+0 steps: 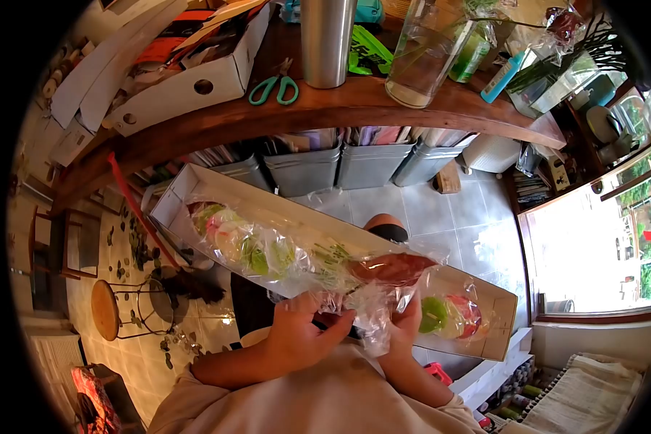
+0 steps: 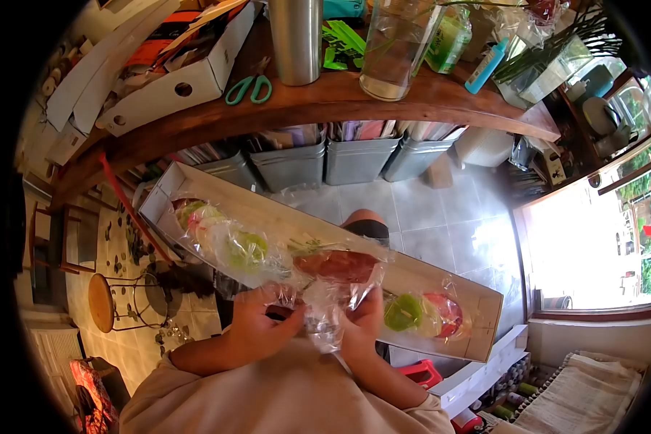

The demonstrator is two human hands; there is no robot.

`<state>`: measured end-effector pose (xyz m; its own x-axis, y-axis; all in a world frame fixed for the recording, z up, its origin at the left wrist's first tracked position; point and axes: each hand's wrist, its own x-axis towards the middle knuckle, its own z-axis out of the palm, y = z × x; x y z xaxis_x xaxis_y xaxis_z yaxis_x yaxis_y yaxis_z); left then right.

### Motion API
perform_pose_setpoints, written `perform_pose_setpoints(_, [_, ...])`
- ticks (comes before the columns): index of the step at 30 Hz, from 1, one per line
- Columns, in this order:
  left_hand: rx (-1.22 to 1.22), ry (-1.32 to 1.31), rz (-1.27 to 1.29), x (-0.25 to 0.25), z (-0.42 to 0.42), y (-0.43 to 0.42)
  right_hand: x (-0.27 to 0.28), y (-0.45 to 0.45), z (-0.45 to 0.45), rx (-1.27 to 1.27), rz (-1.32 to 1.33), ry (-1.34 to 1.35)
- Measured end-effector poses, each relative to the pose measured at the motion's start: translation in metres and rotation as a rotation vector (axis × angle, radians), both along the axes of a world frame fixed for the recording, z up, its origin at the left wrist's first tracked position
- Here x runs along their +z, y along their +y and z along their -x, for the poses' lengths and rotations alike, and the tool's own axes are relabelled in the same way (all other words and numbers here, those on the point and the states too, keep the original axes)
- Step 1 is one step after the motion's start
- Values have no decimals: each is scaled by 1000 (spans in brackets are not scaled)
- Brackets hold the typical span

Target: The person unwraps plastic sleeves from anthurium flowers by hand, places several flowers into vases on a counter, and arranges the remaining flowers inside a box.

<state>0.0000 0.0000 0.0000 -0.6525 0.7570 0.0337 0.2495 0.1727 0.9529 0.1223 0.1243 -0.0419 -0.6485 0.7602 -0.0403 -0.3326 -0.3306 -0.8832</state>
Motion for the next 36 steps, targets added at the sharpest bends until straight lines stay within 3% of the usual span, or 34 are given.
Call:
perform_pose_setpoints(2, [-2,203,53,-1,-1,-2,-13,0,-12,56,18,-57])
perform_pose_setpoints(4, [6,191,51,13,4,-3,-36,0,-11,127,239,125])
perform_pose_setpoints(8, [22,311,-4,10,2,4,-52,5,-17,215,421,303])
perform_pose_setpoints(10, [20,281,4,12,4,5,-42,7,-12,267,242,322])
perform_pose_setpoints(11, [20,265,9,12,5,5,-35,3,-7,247,-11,354])
perform_pose_setpoints(13, [11,338,24,3,5,4,-32,3,-6,237,-285,247])
perform_pose_setpoints(15, [5,399,6,1,4,5,-39,0,-13,244,-313,-20])
perform_pose_setpoints(17, [4,451,-51,5,3,11,-27,1,-10,197,-100,-99])
perform_pose_setpoints(22, [25,215,-47,6,2,8,-4,5,6,-18,-361,-427])
perform_pose_setpoints(25, [42,152,-71,6,2,7,-21,5,14,-161,8,-152])
perform_pose_setpoints(28, [40,170,-91,4,4,6,-17,3,3,-20,7,-399])
perform_pose_setpoints(32, [-12,391,-34,-1,8,0,-7,9,7,193,-270,-236])
perform_pose_setpoints(36, [13,164,-94,0,3,5,7,12,14,184,-118,-460])
